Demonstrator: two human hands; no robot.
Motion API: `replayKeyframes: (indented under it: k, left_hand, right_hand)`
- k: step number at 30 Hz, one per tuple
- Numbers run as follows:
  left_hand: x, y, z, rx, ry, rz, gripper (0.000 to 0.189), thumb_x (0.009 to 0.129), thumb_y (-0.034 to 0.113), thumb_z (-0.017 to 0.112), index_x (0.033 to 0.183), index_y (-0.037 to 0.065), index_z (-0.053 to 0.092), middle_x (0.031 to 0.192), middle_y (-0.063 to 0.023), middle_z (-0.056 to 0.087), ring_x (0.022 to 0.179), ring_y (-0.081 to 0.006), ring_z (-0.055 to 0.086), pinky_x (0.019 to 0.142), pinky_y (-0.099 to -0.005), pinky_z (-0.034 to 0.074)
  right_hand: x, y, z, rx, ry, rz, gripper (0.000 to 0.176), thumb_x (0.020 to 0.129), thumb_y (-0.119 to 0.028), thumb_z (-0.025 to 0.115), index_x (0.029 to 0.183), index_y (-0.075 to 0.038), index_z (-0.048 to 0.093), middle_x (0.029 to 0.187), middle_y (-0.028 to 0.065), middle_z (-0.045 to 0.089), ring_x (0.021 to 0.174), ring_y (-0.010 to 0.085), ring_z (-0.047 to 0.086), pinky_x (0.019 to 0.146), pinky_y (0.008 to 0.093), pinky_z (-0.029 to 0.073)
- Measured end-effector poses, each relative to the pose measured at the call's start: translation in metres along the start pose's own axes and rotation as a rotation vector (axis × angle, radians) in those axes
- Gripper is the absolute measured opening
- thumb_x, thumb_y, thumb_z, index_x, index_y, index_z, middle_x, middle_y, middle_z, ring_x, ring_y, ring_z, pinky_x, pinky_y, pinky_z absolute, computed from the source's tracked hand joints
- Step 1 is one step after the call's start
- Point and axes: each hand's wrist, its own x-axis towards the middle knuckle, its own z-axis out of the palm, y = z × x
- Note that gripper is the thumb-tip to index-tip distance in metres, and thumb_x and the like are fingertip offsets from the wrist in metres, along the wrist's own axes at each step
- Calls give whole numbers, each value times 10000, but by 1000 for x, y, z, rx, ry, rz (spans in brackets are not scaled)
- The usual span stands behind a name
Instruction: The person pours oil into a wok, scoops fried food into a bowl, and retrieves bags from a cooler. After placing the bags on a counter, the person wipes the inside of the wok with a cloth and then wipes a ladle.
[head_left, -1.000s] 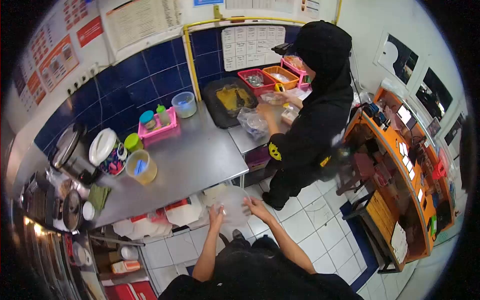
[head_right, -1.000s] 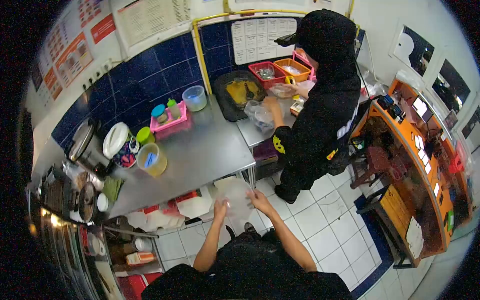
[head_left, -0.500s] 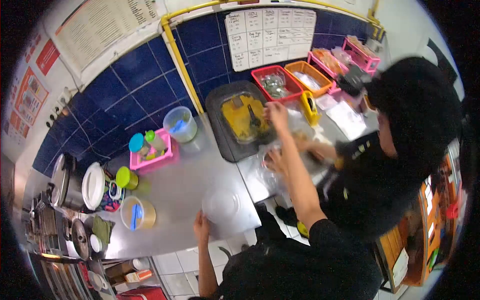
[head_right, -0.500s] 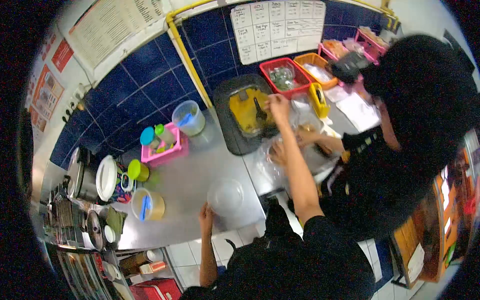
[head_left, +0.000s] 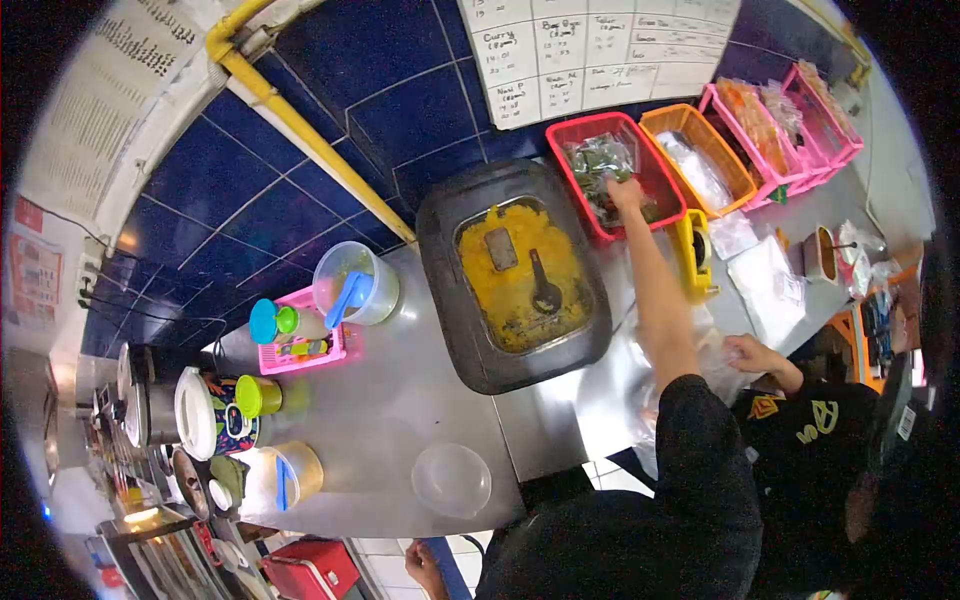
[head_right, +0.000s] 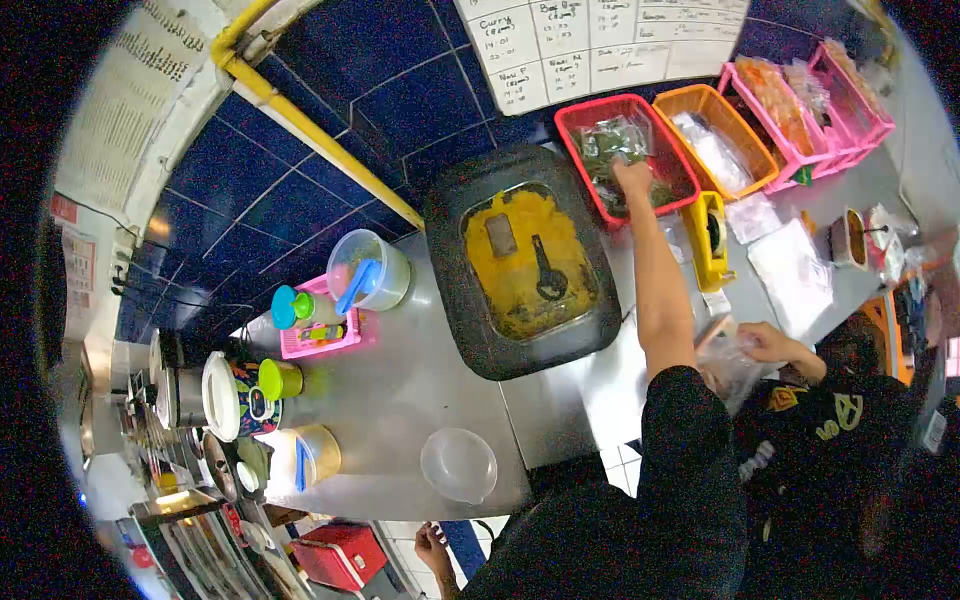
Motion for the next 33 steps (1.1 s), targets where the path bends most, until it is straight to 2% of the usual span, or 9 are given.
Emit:
replayKeyframes:
  k: [7, 11, 12, 15, 19, 21, 24, 27, 33]
  left_hand:
    - [-1, 35, 16, 18, 95, 51, 217, 935, 207, 545, 1023, 18, 605, 827, -61, 597, 689, -118, 552, 560, -231, 458]
    - [-3, 132, 49, 81, 117, 129, 193, 935, 132, 524, 908, -29, 627, 704, -6, 526, 659, -75, 427, 609, -224, 386]
    - [8, 140, 53, 122, 84, 178, 172, 928, 118, 527, 930, -31, 613, 740, -13, 561, 714, -91, 496, 685, -236, 439]
    - [23, 179, 85, 35, 24, 271, 194, 870, 38, 577, 1055, -19, 595, 1062, -115, 642, 963, -186, 611, 866, -296, 481]
    - [26, 261, 125, -7, -170, 655, 278, 779, 31, 665, 1051, 52, 615, 1005, -127, 648, 972, -296, 624, 880, -352, 472]
    - [0, 302, 132, 7, -142, 750, 383, 785, 39, 688, 1150, 57, 576, 1008, -103, 660, 944, -218, 635, 847, -343, 488]
    - [-13, 280, 125, -15, -136, 771, 453, 745, 79, 721, 1160, 53, 541, 1095, -145, 624, 1013, -311, 610, 891, -360, 463]
    - [-5, 218, 111, -110, -322, 656, 352, 777, 78, 705, 1099, 31, 571, 1038, -141, 649, 957, -264, 639, 851, -343, 484]
    - [41, 165, 111, -188, -357, 568, 149, 858, 73, 630, 982, -8, 609, 852, -102, 685, 784, -170, 661, 738, -294, 511]
  right_hand:
    - [-9, -43, -10, -44, 127, 63, 427, 753, -372, 652, 970, -5, 686, 977, 240, 659, 954, 395, 632, 820, 440, 500]
    - [-75, -106, -81, 111, 272, -544, 192, 863, -227, 570, 903, -46, 622, 763, 210, 625, 734, 378, 625, 658, 437, 475]
    - [-94, -117, -99, 82, 273, -603, 237, 875, -221, 550, 1008, -44, 634, 869, 235, 642, 845, 410, 625, 717, 470, 489]
    - [-188, -153, -159, 111, 130, -809, 213, 897, -223, 572, 1032, -73, 639, 898, 231, 647, 855, 397, 637, 713, 432, 497]
    - [-332, -169, -199, 181, -309, -702, 137, 877, -137, 598, 969, -46, 644, 873, 162, 673, 817, 258, 667, 729, 347, 497]
    - [-406, -159, -201, 232, -537, -755, 108, 862, -109, 605, 938, -44, 645, 867, 145, 677, 801, 232, 667, 721, 333, 496]
    - [-509, -139, -191, 266, -967, -690, 99, 845, -83, 594, 909, -19, 633, 835, 168, 660, 774, 282, 661, 715, 343, 495]
    - [-574, -121, -184, 151, -1153, -621, 138, 843, -70, 601, 949, 14, 628, 827, 159, 670, 748, 240, 646, 726, 320, 490]
    - [-579, -74, -177, 209, -906, -594, 240, 823, -66, 610, 1047, 20, 605, 963, 185, 666, 846, 304, 659, 758, 363, 516]
